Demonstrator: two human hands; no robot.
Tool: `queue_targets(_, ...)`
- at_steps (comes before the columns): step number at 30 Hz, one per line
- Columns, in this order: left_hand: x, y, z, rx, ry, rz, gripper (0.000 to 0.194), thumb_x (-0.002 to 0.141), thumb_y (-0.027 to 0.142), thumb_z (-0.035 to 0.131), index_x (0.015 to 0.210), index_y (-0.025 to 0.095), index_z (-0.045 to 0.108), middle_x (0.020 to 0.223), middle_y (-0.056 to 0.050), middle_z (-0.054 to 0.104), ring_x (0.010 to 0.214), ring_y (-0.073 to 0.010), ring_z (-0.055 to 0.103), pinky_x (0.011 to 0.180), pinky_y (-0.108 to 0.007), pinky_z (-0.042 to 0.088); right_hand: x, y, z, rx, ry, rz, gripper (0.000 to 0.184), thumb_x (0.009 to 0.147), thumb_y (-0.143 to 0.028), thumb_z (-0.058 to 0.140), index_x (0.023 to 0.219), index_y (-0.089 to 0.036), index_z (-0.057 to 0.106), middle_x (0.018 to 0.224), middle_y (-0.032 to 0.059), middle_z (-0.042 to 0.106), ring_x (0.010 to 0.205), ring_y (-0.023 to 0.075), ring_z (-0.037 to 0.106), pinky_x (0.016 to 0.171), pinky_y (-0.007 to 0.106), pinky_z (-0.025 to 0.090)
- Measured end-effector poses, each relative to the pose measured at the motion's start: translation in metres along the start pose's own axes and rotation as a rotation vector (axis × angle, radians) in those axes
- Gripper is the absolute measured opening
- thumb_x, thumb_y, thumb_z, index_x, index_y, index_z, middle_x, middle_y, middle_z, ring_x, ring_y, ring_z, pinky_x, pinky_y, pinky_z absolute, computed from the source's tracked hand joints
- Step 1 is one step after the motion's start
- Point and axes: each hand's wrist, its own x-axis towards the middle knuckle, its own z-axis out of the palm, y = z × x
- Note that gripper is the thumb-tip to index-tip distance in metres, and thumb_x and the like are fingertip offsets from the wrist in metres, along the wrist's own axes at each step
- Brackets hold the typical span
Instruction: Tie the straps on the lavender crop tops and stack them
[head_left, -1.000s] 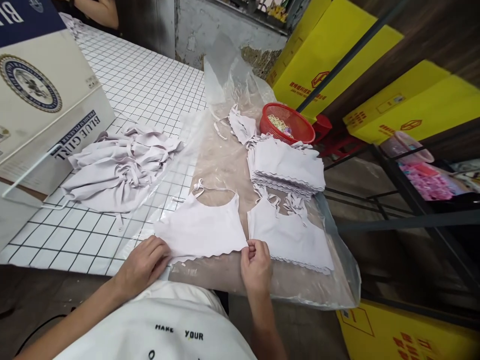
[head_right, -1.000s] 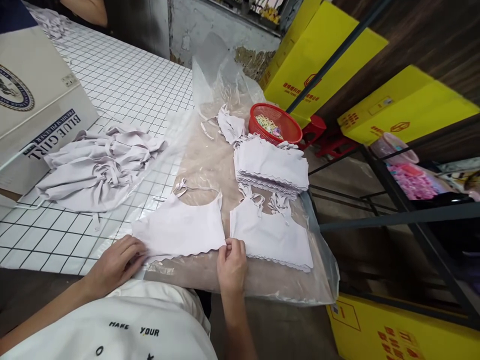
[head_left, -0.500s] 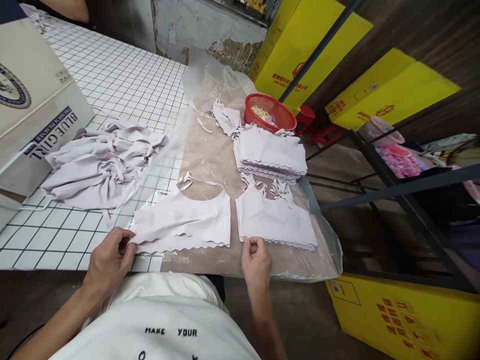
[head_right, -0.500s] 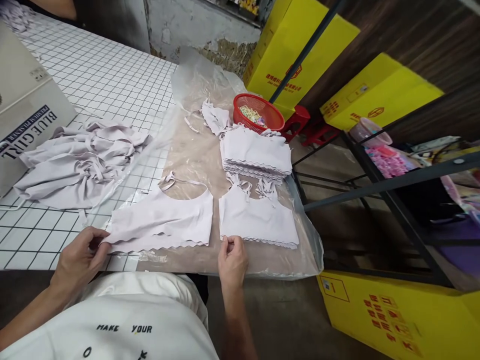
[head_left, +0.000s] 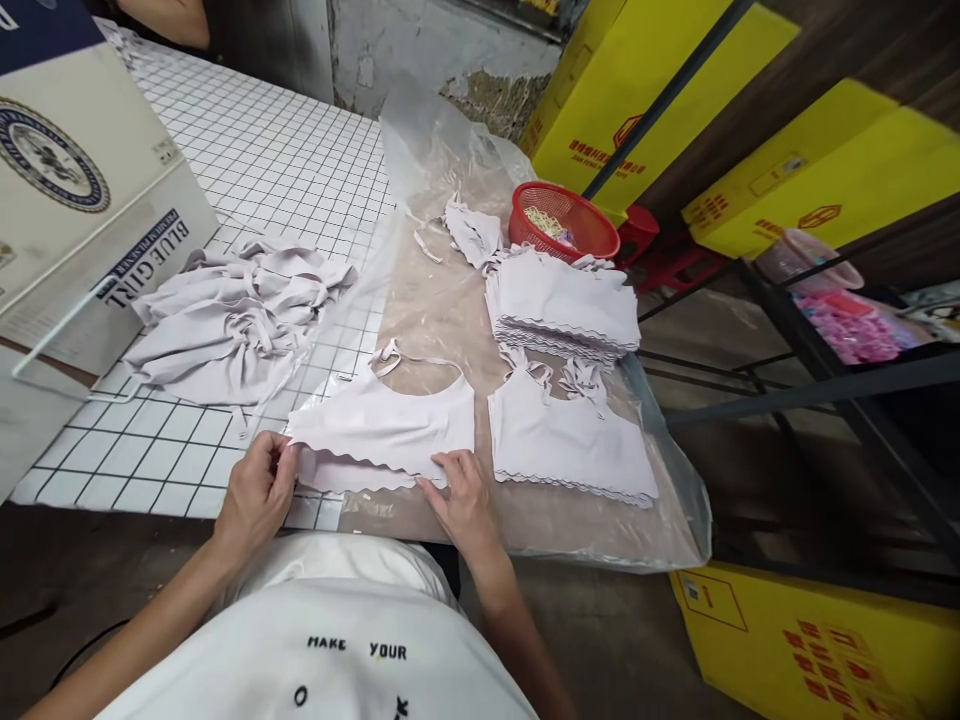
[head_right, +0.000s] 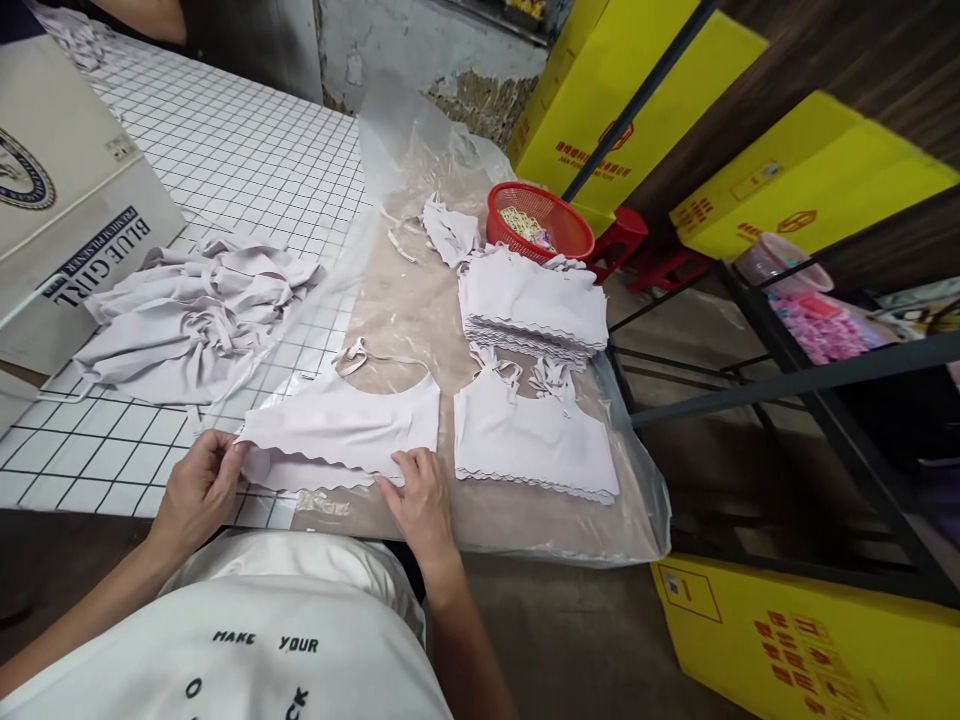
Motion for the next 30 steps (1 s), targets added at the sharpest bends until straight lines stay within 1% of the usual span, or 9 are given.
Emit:
queue_targets(6,0.004,0.0,0.003,-0.005,0.007,-0.028,0.032,0.093,0.051,0.039,0.076,0.024,0.044,0.056,0.004,0.052,0.05,-0.0166,0.052,0.049,-0.027,0.041,0.0,0.005,-0.004,0.031,-0.006,0.001,0.013,0.092,-0.019,0.054,0.099,-0.02,0.065,0.092,0.0074,0.06,0.088,0.0224,0.059,0.079,0.036,0.051)
queue_targets(9,-0.004,-0.002,0.008,0.089,-0.014,0.079,0.028,0.093,0.046,0.041,0.076,0.025,0.043,0.05,0.006,0.046,0.044,-0.0158,0.046,0.048,-0.027,0.037,0.001,0.006,-0.004,0.109,0.013,0.035,0.018,0.093,-0.015,0.049,0.095,-0.021,0.066,0.089,0.0066,0.061,0.085,0.0206,0.061,0.076,0.033,0.052)
queue_targets(11,-0.01,-0.005,0.013,0.152,-0.033,0.193,0.022,0.093,0.039,0.042,0.077,0.025,0.043,0.054,0.005,0.049,0.046,-0.0163,0.049,0.05,-0.028,0.038,0.002,0.006,-0.006,0.181,0.039,0.061,0.02,0.094,-0.017,0.047,0.096,-0.02,0.066,0.088,0.0063,0.063,0.082,0.0192,0.062,0.072,0.031,0.052)
queue_targets(14,-0.014,-0.011,0.02,0.248,-0.018,0.378,0.005,0.086,0.025,0.048,0.082,0.024,0.045,0.073,0.0,0.058,0.063,-0.0187,0.057,0.057,-0.029,0.043,0.002,0.008,-0.014,0.243,0.125,0.1,0.018,0.095,-0.021,0.046,0.096,-0.02,0.064,0.086,0.0053,0.064,0.075,0.0175,0.063,0.065,0.029,0.052)
queue_targets(16,-0.013,-0.014,0.022,0.315,0.005,0.458,0.005,0.084,0.02,0.05,0.086,0.023,0.047,0.08,-0.002,0.059,0.071,-0.02,0.058,0.06,-0.029,0.044,0.0,0.01,-0.023,0.224,0.208,0.122,0.017,0.096,-0.023,0.047,0.095,-0.02,0.064,0.084,0.0048,0.065,0.073,0.0172,0.062,0.062,0.028,0.052)
queue_targets(22,-0.006,-0.014,0.016,0.352,0.05,0.465,0.014,0.089,0.012,0.042,0.081,0.022,0.046,0.075,-0.001,0.056,0.069,-0.0169,0.054,0.06,-0.028,0.043,-0.009,0.026,-0.053,0.033,0.416,0.165,0.015,0.094,-0.026,0.05,0.094,-0.02,0.064,0.087,0.0072,0.066,0.073,0.0186,0.06,0.065,0.032,0.05)
queue_targets(24,-0.007,-0.012,0.014,0.308,0.056,0.454,0.012,0.09,0.014,0.043,0.081,0.022,0.047,0.074,-0.001,0.055,0.066,-0.0157,0.053,0.058,-0.027,0.042,-0.012,0.028,-0.056,-0.02,0.416,0.151,0.015,0.094,-0.026,0.05,0.093,-0.02,0.064,0.086,0.0074,0.066,0.074,0.0195,0.06,0.068,0.033,0.05)
queue_targets(27,-0.009,-0.007,0.017,0.275,-0.03,0.51,0.007,0.093,0.025,0.049,0.087,0.021,0.05,0.081,-0.003,0.057,0.069,-0.0164,0.054,0.06,-0.027,0.044,-0.013,0.028,-0.054,-0.05,0.407,0.134,0.015,0.094,-0.025,0.05,0.093,-0.02,0.064,0.084,0.0077,0.065,0.079,0.0214,0.059,0.072,0.036,0.049)
queue_targets(30,-0.008,-0.007,0.024,0.341,-0.082,0.506,0.019,0.092,0.04,0.054,0.092,0.021,0.052,0.087,-0.005,0.058,0.075,-0.0191,0.056,0.06,-0.029,0.046,-0.014,0.025,-0.049,-0.039,0.412,0.125,0.014,0.095,-0.024,0.051,0.094,-0.02,0.064,0.084,0.0075,0.065,0.079,0.0213,0.059,0.072,0.036,0.049)
